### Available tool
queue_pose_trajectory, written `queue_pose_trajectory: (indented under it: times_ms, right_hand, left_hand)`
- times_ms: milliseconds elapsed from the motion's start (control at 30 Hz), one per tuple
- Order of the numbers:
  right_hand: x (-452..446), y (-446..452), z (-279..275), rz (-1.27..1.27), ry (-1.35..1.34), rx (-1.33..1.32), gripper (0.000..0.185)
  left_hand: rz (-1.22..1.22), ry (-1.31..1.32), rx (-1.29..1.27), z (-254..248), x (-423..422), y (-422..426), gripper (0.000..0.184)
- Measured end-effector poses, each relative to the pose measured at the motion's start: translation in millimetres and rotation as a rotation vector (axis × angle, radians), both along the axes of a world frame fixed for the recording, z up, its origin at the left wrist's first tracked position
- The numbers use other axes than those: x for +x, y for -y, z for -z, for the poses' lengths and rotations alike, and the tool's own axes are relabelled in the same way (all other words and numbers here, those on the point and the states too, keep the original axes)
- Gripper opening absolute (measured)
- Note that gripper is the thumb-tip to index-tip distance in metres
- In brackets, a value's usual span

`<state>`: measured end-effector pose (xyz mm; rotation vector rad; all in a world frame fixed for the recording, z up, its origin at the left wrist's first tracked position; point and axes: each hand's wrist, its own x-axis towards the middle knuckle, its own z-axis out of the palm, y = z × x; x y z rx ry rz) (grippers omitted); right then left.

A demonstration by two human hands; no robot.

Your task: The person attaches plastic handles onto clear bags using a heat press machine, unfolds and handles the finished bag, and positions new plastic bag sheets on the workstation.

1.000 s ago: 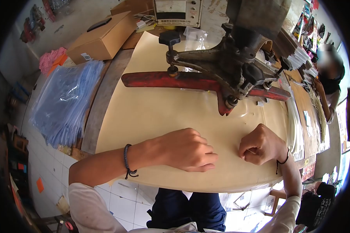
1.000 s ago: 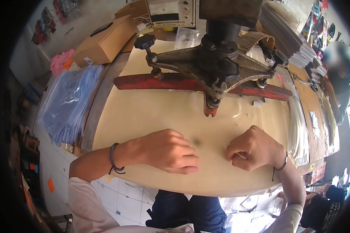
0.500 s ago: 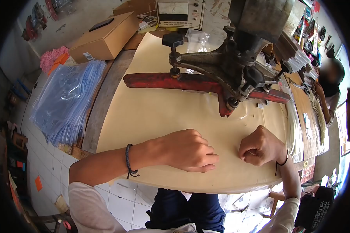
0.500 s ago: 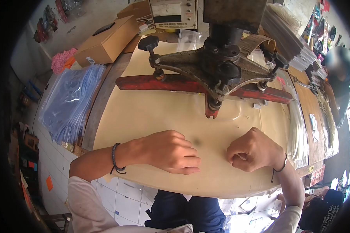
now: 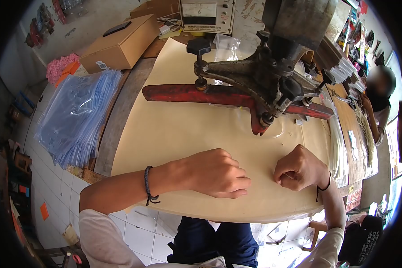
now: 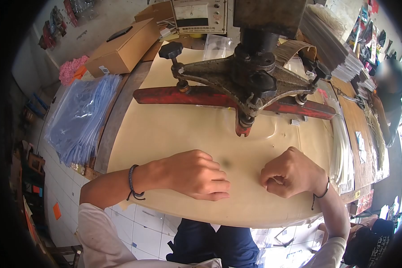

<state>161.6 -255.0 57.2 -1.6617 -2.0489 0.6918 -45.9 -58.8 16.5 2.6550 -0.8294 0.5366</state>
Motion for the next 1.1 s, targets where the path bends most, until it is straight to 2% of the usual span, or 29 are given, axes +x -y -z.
queue_pose_trajectory:
  times_ms: [867,1100]
  right_hand:
    - [1.3,-0.1,-1.2,-0.007,0.009,-0.013,0.009]
    - [10.6,0.9,0.6,0.045,-0.12,-0.055,0.01]
  left_hand:
    - [0.006,-0.014,-0.017,0.6,1.3,-0.2,0.024]
    - [0.005,-0.032,-0.021,0.0,2.7,0.7,0.023]
